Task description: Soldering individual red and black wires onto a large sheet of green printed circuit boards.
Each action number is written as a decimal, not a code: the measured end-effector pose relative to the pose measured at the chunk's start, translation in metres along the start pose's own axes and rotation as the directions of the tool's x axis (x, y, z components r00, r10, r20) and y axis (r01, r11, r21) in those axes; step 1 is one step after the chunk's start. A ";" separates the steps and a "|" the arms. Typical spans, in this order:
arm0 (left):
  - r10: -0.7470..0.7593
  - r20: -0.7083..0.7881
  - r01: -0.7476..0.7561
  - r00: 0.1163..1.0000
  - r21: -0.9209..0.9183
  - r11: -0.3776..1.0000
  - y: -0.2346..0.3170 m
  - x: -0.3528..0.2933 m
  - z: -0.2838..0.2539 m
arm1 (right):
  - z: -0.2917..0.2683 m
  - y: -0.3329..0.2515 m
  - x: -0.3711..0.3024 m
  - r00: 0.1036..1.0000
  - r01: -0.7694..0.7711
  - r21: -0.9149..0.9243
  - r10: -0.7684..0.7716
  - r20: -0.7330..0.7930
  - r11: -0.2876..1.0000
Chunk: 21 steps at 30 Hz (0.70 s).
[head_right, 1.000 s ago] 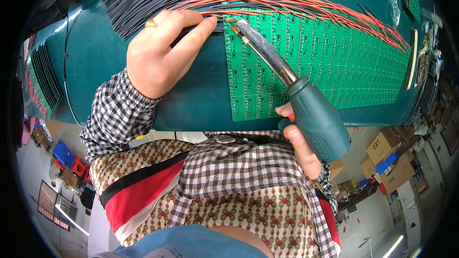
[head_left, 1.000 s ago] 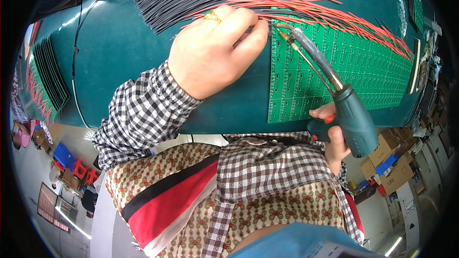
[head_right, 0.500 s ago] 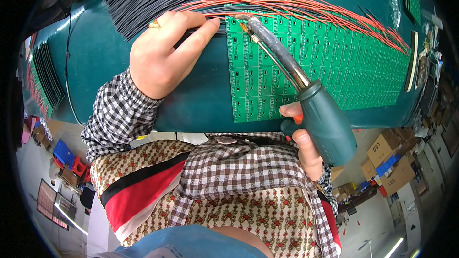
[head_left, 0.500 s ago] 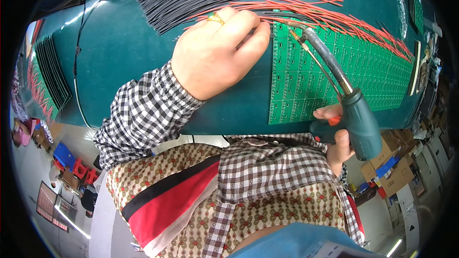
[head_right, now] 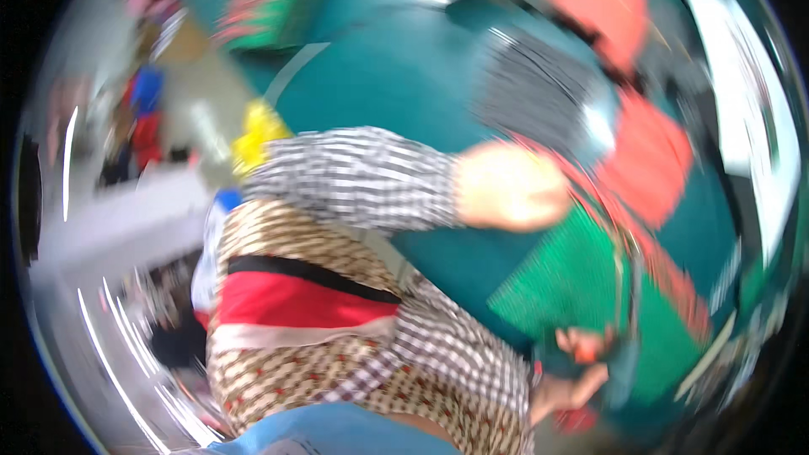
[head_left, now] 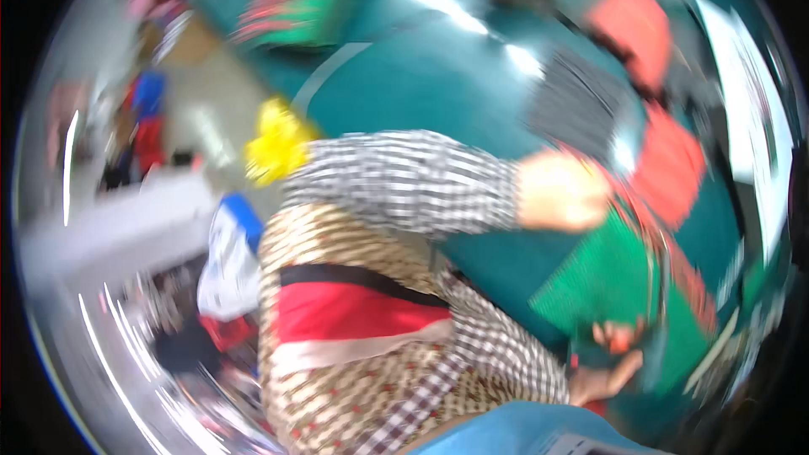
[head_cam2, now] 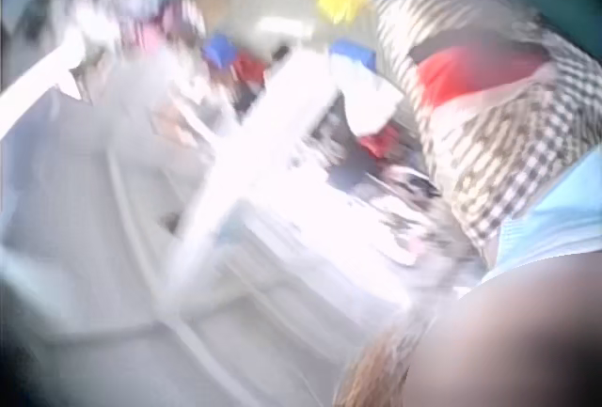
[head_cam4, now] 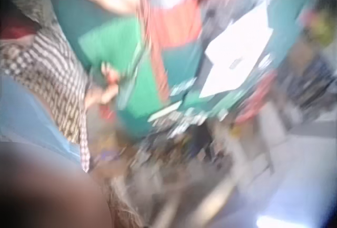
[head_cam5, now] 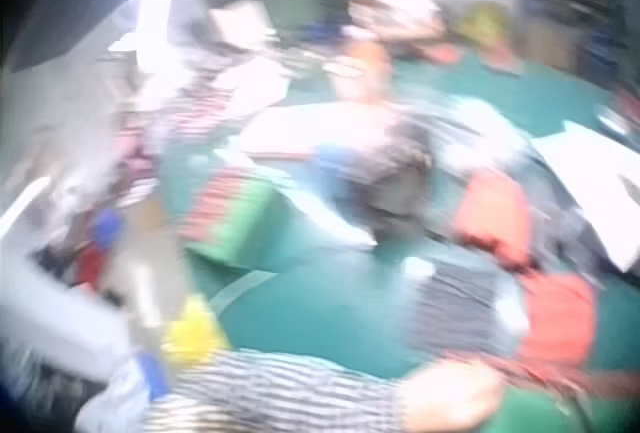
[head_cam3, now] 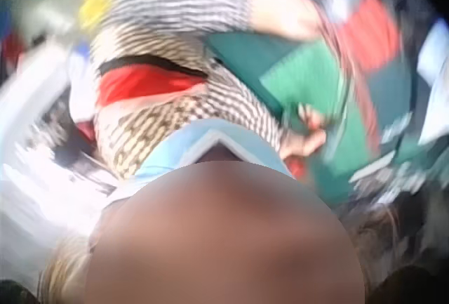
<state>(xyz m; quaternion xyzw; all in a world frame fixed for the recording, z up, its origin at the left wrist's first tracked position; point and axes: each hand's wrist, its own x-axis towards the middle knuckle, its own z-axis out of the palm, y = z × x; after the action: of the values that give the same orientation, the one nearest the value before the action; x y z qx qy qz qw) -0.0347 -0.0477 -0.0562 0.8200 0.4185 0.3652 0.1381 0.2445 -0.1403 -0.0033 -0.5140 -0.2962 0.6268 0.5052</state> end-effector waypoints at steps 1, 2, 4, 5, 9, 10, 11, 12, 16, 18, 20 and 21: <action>0.125 -0.077 -0.114 0.989 0.126 0.985 -0.002 0.000 0.003 | -0.015 -0.004 0.011 0.919 -0.072 0.265 -0.040 0.393 0.962; 0.213 -0.061 -0.192 0.975 0.249 0.949 -0.009 0.001 0.006 | 0.004 0.015 0.045 0.864 -0.138 0.292 -0.029 0.502 0.946; 0.245 -0.034 -0.223 0.969 0.305 0.926 -0.006 0.000 -0.006 | 0.037 0.018 0.076 0.817 -0.168 0.273 -0.021 0.576 0.947; 0.223 -0.077 -0.188 0.972 0.320 0.929 -0.004 -0.004 -0.002 | 0.043 0.009 0.090 0.798 -0.169 0.238 -0.008 0.602 0.956; 0.062 -0.060 -0.033 0.996 0.405 0.914 0.001 -0.034 -0.040 | 0.074 0.005 0.102 0.826 -0.129 0.159 0.017 0.564 0.979; 0.032 -0.086 0.005 0.996 0.394 0.919 -0.007 -0.036 -0.042 | 0.078 0.007 0.107 0.846 -0.103 0.138 0.014 0.533 0.985; 0.034 -0.095 0.007 0.995 0.400 0.917 -0.015 -0.039 -0.041 | 0.080 0.009 0.111 0.868 -0.079 0.117 0.011 0.497 0.990; -0.002 -0.149 0.059 0.989 0.378 0.924 -0.023 -0.044 -0.040 | 0.081 0.010 0.115 0.889 -0.057 0.094 0.008 0.457 0.994; -0.123 -0.258 0.216 0.958 0.372 0.903 -0.029 -0.057 -0.047 | 0.085 0.012 0.122 0.954 -0.027 0.004 0.024 0.298 1.000; -0.126 -0.299 0.241 0.946 0.386 0.890 -0.027 -0.050 -0.050 | 0.087 0.015 0.120 0.983 -0.009 -0.046 0.017 0.185 0.999; -0.068 -0.250 0.160 0.966 0.370 0.915 -0.026 -0.026 -0.055 | 0.086 0.016 0.111 1.000 0.006 -0.106 -0.004 0.015 0.994; -0.003 -0.212 0.079 0.977 0.349 0.934 -0.025 -0.013 -0.052 | 0.082 0.014 0.102 0.995 0.009 -0.146 -0.024 -0.101 0.989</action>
<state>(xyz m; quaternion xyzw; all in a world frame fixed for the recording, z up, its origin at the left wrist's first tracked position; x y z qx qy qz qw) -0.0915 -0.0466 -0.0395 0.7798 0.5067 0.3642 -0.0493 0.1666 -0.0373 -0.0267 -0.5785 -0.3191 0.5721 0.4860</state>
